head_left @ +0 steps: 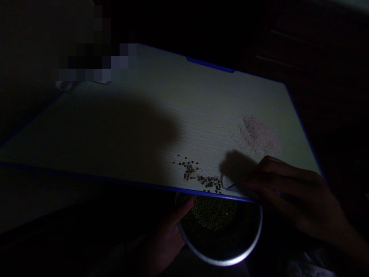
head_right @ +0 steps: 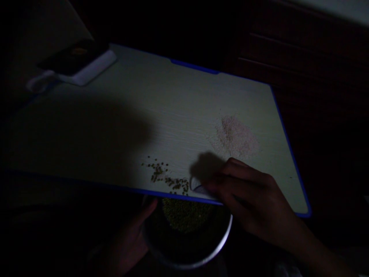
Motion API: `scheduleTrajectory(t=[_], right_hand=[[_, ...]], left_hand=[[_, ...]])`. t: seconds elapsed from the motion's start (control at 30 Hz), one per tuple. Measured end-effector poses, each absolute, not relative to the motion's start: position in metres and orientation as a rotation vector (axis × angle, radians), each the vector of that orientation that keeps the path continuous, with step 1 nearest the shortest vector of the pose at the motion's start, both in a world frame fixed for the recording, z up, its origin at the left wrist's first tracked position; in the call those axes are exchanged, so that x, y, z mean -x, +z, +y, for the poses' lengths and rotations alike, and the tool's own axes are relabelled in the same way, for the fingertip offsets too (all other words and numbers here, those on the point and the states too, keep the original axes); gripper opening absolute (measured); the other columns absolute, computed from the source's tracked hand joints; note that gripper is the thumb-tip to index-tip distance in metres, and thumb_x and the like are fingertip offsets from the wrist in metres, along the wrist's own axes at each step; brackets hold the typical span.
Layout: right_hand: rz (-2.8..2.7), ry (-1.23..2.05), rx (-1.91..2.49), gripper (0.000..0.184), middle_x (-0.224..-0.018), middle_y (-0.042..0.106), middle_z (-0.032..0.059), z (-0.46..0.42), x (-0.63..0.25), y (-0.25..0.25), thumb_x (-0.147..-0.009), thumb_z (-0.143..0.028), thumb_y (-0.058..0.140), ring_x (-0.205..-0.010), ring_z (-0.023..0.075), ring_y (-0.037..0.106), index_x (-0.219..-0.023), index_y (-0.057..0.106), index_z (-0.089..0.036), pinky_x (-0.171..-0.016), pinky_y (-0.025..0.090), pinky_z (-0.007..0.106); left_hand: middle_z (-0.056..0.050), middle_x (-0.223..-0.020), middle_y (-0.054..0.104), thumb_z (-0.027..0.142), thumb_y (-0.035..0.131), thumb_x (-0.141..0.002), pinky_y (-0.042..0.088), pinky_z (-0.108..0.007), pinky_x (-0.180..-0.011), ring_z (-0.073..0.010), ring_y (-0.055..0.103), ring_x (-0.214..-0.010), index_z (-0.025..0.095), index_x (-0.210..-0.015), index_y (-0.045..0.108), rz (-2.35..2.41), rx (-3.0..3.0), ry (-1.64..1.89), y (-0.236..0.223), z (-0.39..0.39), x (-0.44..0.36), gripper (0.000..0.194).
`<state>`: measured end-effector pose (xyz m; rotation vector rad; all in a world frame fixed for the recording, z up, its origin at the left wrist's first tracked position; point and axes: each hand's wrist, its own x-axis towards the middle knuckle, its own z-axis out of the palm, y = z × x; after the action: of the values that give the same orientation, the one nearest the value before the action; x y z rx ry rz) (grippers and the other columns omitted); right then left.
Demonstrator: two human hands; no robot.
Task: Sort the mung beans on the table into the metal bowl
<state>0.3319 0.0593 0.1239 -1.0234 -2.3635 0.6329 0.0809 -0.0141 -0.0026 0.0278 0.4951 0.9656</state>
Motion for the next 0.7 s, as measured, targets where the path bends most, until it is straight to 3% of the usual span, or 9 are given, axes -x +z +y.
scheduleTrajectory(t=[0.27, 0.4, 0.7], right_hand=[[-2.375, 0.531, 0.994, 0.019, -0.095, 0.075, 0.0085, 0.074, -0.319, 0.123, -0.102, -0.013, 0.059, -0.085, 0.0160, 0.069, -0.108, 0.076, -0.017, -0.071, 0.057, 0.027], [-2.393, 0.575, 0.971, 0.020, -0.096, 0.076, 0.0076, 0.075, -0.318, 0.122, -0.102, -0.015, 0.058, -0.086, 0.0170, 0.068, -0.109, 0.076, -0.020, -0.069, 0.055, 0.029], [-2.401, 0.668, 0.940, 0.024, -0.097, 0.076, 0.0085, 0.069, -0.320, 0.122, -0.100, -0.012, 0.059, -0.088, 0.0202, 0.067, -0.114, 0.076, -0.022, -0.068, 0.056, 0.031]], left_hand=[[-0.002, -0.118, 0.086, 0.031, 0.070, -0.098, 0.031, -0.048, -0.127, -0.0299, 0.060, -0.142, 0.030, -0.119, 0.082, 0.512, -0.015, 0.963, -0.002, -0.015, -0.080, 0.024], [0.001, -0.110, 0.087, 0.031, 0.073, -0.097, 0.032, -0.046, -0.127, -0.0291, 0.063, -0.138, 0.032, -0.112, 0.084, 0.487, -0.012, 0.966, -0.005, -0.019, -0.078, 0.019], [0.001, -0.126, 0.084, 0.025, 0.068, -0.099, 0.025, -0.044, -0.130, -0.0265, 0.056, -0.146, 0.034, -0.120, 0.082, 0.530, -0.005, 0.955, 0.000, -0.014, -0.079, 0.026]])
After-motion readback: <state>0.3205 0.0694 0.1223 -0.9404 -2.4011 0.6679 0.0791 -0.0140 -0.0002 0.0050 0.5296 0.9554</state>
